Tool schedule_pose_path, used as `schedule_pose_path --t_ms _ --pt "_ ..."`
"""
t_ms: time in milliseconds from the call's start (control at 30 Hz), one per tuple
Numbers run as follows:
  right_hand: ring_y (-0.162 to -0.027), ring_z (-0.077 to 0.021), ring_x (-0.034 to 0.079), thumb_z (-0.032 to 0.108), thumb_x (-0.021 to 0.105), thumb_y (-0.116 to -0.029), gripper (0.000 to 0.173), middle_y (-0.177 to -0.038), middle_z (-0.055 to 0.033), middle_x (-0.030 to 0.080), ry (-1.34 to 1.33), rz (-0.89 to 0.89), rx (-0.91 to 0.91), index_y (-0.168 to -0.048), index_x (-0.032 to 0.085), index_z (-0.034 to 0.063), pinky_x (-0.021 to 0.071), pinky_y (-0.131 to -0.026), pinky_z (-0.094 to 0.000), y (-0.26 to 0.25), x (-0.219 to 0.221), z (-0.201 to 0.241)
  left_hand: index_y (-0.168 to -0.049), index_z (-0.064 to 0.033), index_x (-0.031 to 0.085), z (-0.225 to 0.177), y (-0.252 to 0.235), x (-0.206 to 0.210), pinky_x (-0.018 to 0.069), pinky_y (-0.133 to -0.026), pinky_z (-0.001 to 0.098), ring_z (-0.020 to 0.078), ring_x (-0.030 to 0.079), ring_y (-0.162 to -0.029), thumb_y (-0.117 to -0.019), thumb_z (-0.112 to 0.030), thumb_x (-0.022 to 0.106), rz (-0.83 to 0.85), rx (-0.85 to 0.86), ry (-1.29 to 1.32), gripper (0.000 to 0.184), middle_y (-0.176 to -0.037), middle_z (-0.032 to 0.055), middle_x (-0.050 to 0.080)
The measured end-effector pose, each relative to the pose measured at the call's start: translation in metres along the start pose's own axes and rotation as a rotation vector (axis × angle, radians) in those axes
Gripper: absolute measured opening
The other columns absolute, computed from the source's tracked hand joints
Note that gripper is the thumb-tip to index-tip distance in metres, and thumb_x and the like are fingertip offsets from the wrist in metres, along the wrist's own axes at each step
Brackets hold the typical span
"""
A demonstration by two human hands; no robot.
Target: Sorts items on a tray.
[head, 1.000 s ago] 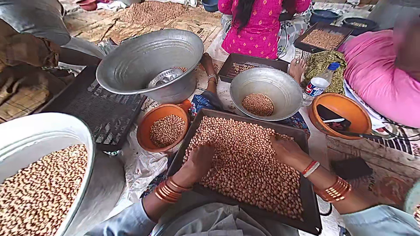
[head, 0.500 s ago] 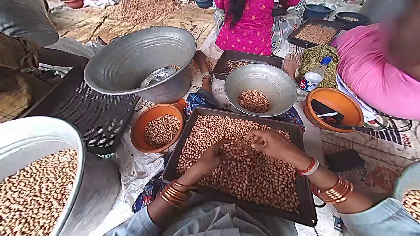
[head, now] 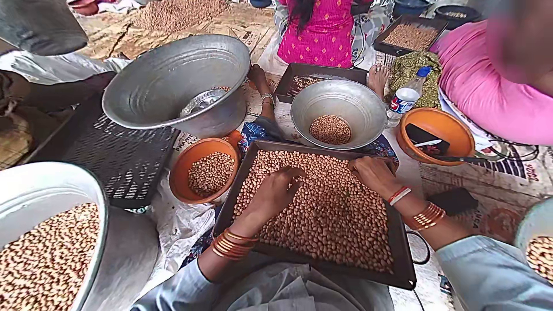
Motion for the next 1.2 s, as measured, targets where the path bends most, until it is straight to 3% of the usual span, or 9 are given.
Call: schedule_pose_path --t_ms 200,400,533,633,767,900,1000,1100,1200 --pt "-0.095 -0.0395 0.070 0.013 0.066 -0.0982 0.011 -0.094 -0.0184 0.073 -0.063 -0.007 0.016 -0.099 0.075 0.0055 0.0532 -0.080 -0.0576 0.000 -0.008 -0.007 -0.120 -0.0074 0.073 -0.001 -0.011 0.007 0.0561 -0.096 0.0456 0.0254 0.072 -0.105 -0.1047 -0.014 0.056 0.027 0.038 -0.050 0.024 -0.116 0.0114 0.073" --pt "-0.082 -0.0354 0.072 0.011 0.067 -0.0965 0.011 -0.090 -0.0149 0.073 -0.154 -0.340 -0.215 -0.100 0.076 0.0076 0.0554 -0.068 -0.0554 0.007 -0.023 0.023 -0.112 -0.0066 0.075 0.018 -0.067 0.012 0.0573 -0.085 0.0581 0.0386 0.072 -0.098 -0.1009 -0.007 0.058 -0.099 0.025 -0.288 0.020 -0.109 0.0176 0.073" --pt "-0.083 -0.0338 0.070 0.016 0.060 -0.1022 0.025 -0.101 -0.0157 0.068 -0.102 -0.308 -0.269 -0.122 0.075 0.0129 0.0562 -0.067 -0.0501 0.006 -0.007 0.037 -0.114 -0.0077 0.075 0.024 -0.085 0.030 0.0572 -0.082 0.0582 0.0391 0.071 -0.102 -0.1036 -0.016 0.060 -0.149 0.030 -0.340 0.020 -0.115 0.0174 0.071" --pt "-0.081 -0.0335 0.070 0.015 0.059 -0.1021 0.027 -0.102 -0.0154 0.068 -0.021 -0.347 -0.295 -0.126 0.073 0.0148 0.0557 -0.063 -0.0476 0.003 0.003 0.042 -0.114 -0.0087 0.074 0.023 -0.086 0.037 0.0578 -0.081 0.0572 0.0396 0.068 -0.110 -0.1002 -0.015 0.065 -0.183 0.033 -0.347 0.018 -0.116 0.0182 0.069" --pt "-0.083 -0.0336 0.070 0.011 0.060 -0.1007 0.028 -0.107 -0.0153 0.069 0.047 -0.357 -0.299 -0.126 0.073 0.0144 0.0542 -0.061 -0.0458 -0.002 0.006 0.048 -0.111 -0.0071 0.074 0.028 -0.088 0.037 0.0565 -0.085 0.0576 0.0404 0.066 -0.114 -0.0974 -0.012 0.066 -0.176 0.003 -0.281 0.016 -0.118 0.0196 0.068" --pt "-0.080 -0.0336 0.070 0.010 0.063 -0.0992 0.017 -0.100 -0.0154 0.070 0.061 -0.410 -0.325 -0.112 0.074 0.0081 0.0544 -0.059 -0.0460 0.000 0.007 0.053 -0.111 -0.0075 0.074 0.035 -0.087 0.038 0.0561 -0.086 0.0588 0.0387 0.068 -0.109 -0.0958 -0.013 0.067 -0.132 -0.038 -0.193 0.017 -0.115 0.0189 0.069" --pt "-0.078 -0.0344 0.070 0.009 0.065 -0.0978 0.016 -0.099 -0.0162 0.070 0.051 -0.415 -0.328 -0.111 0.074 0.0070 0.0542 -0.059 -0.0469 0.003 0.008 0.055 -0.114 -0.0042 0.070 0.042 -0.078 0.027 0.0556 -0.077 0.0507 0.0291 0.068 -0.085 -0.0992 -0.009 0.064 -0.063 -0.121 0.179 0.017 -0.099 0.0161 0.071" --pt "-0.081 -0.0355 0.071 0.009 0.064 -0.0983 0.021 -0.102 -0.0165 0.071 0.028 -0.410 -0.312 -0.116 0.074 0.0095 0.0543 -0.060 -0.0482 0.004 0.007 0.054 -0.119 -0.0028 0.060 0.047 -0.065 0.031 0.0513 -0.064 0.0277 0.0107 0.058 -0.070 -0.1036 -0.006 0.039 0.096 -0.113 0.597 0.026 -0.095 0.0069 0.062" --pt "-0.080 -0.0351 0.070 0.011 0.061 -0.1006 0.023 -0.100 -0.0156 0.071 0.012 -0.380 -0.288 -0.119 0.073 0.0110 0.0536 -0.060 -0.0479 0.000 0.009 0.053 -0.112 -0.0019 0.067 0.031 -0.048 0.037 0.0447 -0.062 0.0221 0.0041 0.052 -0.067 -0.1015 -0.001 0.049 0.260 -0.067 0.493 0.021 -0.087 0.0017 0.062"
Point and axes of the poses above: each hand's wrist, its own y-axis away from the middle knuckle, its own x-axis out of the palm, z = x × y, the point moved 8 cm from there along -y, towards the middle knuckle
